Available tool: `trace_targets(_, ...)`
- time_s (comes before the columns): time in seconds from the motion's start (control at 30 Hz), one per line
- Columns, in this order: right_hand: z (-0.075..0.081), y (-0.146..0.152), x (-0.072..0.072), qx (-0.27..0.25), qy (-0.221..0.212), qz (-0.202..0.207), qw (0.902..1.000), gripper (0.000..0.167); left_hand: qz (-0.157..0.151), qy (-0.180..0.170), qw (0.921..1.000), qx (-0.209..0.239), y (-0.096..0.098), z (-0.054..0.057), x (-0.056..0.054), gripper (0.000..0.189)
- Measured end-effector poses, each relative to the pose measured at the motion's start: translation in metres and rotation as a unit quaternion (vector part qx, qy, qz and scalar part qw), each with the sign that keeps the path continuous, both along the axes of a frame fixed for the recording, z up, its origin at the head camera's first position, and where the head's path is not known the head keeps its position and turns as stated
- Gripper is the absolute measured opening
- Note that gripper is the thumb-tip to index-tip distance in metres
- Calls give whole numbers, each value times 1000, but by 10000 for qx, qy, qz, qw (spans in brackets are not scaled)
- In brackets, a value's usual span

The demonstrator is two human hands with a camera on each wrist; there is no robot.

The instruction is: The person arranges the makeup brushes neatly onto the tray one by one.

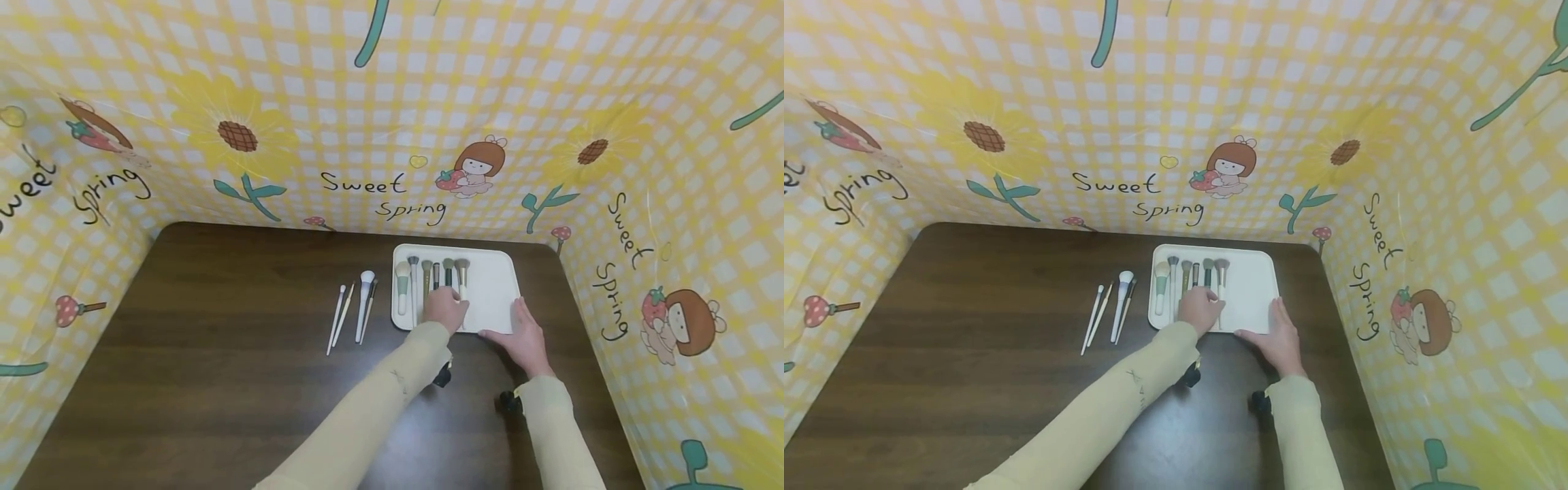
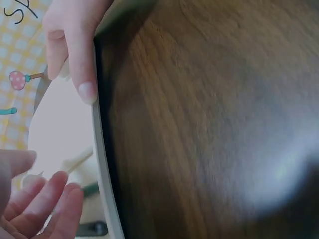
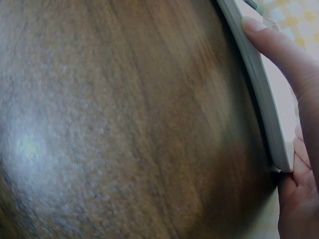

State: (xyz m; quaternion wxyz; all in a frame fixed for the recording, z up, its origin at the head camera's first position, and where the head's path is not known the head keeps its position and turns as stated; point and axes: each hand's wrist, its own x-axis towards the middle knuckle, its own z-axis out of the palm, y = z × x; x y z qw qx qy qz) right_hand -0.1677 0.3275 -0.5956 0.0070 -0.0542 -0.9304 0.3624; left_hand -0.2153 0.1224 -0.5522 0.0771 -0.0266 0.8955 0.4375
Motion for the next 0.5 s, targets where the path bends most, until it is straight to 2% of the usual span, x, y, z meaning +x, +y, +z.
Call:
trace_targets(0.17, 1, 1, -1, 130, -12, -6, 9999, 127, -90, 400, 9991, 62, -9, 3, -2, 29)
trace_targets(0.4, 1, 0, -1, 202, -33, 0, 9998, 128, -214, 560, 9980, 185, -23, 6, -5, 39)
trace_targets(0.5, 1, -1, 0, 195, -41, 12, 9998, 129, -290, 706, 9971, 75, -31, 6, -6, 45)
